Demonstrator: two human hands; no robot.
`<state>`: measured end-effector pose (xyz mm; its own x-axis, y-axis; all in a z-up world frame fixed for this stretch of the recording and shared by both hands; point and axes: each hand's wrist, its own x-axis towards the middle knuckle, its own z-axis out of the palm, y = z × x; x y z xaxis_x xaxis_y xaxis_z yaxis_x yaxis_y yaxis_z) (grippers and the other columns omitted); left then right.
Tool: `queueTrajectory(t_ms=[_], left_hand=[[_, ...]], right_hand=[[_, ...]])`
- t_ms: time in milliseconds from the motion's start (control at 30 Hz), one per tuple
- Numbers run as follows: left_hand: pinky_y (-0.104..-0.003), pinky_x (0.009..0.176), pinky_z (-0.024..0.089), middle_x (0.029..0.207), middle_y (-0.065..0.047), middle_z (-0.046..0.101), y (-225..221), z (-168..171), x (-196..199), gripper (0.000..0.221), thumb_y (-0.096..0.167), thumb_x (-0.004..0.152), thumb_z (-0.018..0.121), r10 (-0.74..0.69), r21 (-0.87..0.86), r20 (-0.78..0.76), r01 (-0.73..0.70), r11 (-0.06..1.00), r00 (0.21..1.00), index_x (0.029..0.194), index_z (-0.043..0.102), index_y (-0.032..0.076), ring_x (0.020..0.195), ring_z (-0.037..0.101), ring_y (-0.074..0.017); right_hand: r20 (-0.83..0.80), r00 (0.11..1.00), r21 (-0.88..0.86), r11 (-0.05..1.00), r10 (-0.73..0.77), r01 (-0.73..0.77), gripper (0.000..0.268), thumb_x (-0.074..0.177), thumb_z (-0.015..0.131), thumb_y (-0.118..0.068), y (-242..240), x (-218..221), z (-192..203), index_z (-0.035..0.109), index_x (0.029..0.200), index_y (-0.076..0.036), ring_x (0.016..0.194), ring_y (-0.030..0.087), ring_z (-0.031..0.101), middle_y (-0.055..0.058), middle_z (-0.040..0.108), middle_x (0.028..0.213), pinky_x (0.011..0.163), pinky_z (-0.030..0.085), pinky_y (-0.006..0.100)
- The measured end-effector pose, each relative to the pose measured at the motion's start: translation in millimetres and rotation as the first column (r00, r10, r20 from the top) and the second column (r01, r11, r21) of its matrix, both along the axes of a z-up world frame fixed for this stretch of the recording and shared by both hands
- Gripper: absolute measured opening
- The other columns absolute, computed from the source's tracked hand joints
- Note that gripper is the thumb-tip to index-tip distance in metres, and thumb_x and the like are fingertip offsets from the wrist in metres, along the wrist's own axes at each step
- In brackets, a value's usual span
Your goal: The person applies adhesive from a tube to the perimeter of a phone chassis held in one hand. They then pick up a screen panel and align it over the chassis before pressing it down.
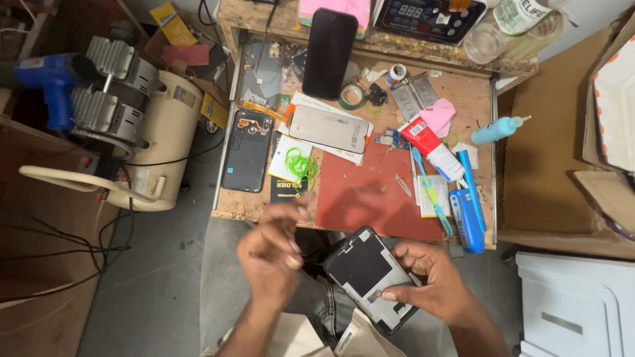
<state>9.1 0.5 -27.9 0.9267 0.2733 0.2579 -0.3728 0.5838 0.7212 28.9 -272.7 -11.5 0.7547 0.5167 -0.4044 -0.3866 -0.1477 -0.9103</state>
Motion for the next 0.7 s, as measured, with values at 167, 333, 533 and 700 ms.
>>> queueTrajectory(t_ms=[167, 333, 533, 700], left_hand=[[-0.052, 0.117, 0.044, 0.155, -0.013, 0.049, 7, -21, 30, 0.072, 0.049, 0.07, 0.095, -0.412, -0.19, 0.011, 0.406, 0.894, 0.911, 0.112, 0.066, -0.002, 0.139, 0.054, -0.036], [-0.041, 0.118, 0.045, 0.148, -0.026, 0.057, 8, -38, 24, 0.143, 0.043, 0.055, 0.104, -0.721, -0.233, -0.022, 0.698, 0.677, 0.693, 0.163, 0.024, -0.007, 0.132, 0.061, -0.03], [-0.05, 0.123, 0.047, 0.144, -0.027, 0.061, 9, -57, 23, 0.136, 0.04, 0.054, 0.104, -0.648, -0.245, -0.013, 0.626, 0.741, 0.761, 0.158, 0.034, -0.011, 0.137, 0.061, -0.0364], [-0.052, 0.121, 0.046, 0.142, -0.026, 0.061, 17, -59, 27, 0.125, 0.038, 0.055, 0.104, -0.529, -0.291, -0.034, 0.498, 0.817, 0.848, 0.151, 0.038, -0.008, 0.139, 0.058, -0.0393]], right_hand=[[-0.002, 1.0, -0.016, 1.0, 0.0, -0.001, 0.044, 0.069, 0.091, 0.0, 12, 3, -6, 0.069, 0.107, 0.001, 0.084, 0.01, 0.07, 0.007, 0.078, 0.09, 0.077, 0.056, 0.027], [-0.018, 1.0, -0.001, 1.0, -0.006, 0.006, 0.046, 0.068, 0.09, -0.003, 34, 10, -19, 0.069, 0.109, 0.0, 0.085, 0.01, 0.071, 0.006, 0.078, 0.093, 0.078, 0.057, 0.028], [0.164, 0.985, -0.052, 0.998, 0.054, -0.046, 0.051, 0.07, 0.092, -0.005, 37, 22, -28, 0.07, 0.115, 0.001, 0.09, 0.01, 0.068, 0.005, 0.077, 0.098, 0.08, 0.054, 0.026], [0.482, 0.866, -0.286, 0.911, -0.131, 0.297, 0.039, 0.084, 0.077, -0.018, 34, 108, -34, 0.073, 0.12, -0.004, 0.086, 0.008, 0.07, 0.002, 0.078, 0.096, 0.079, 0.057, 0.027]])
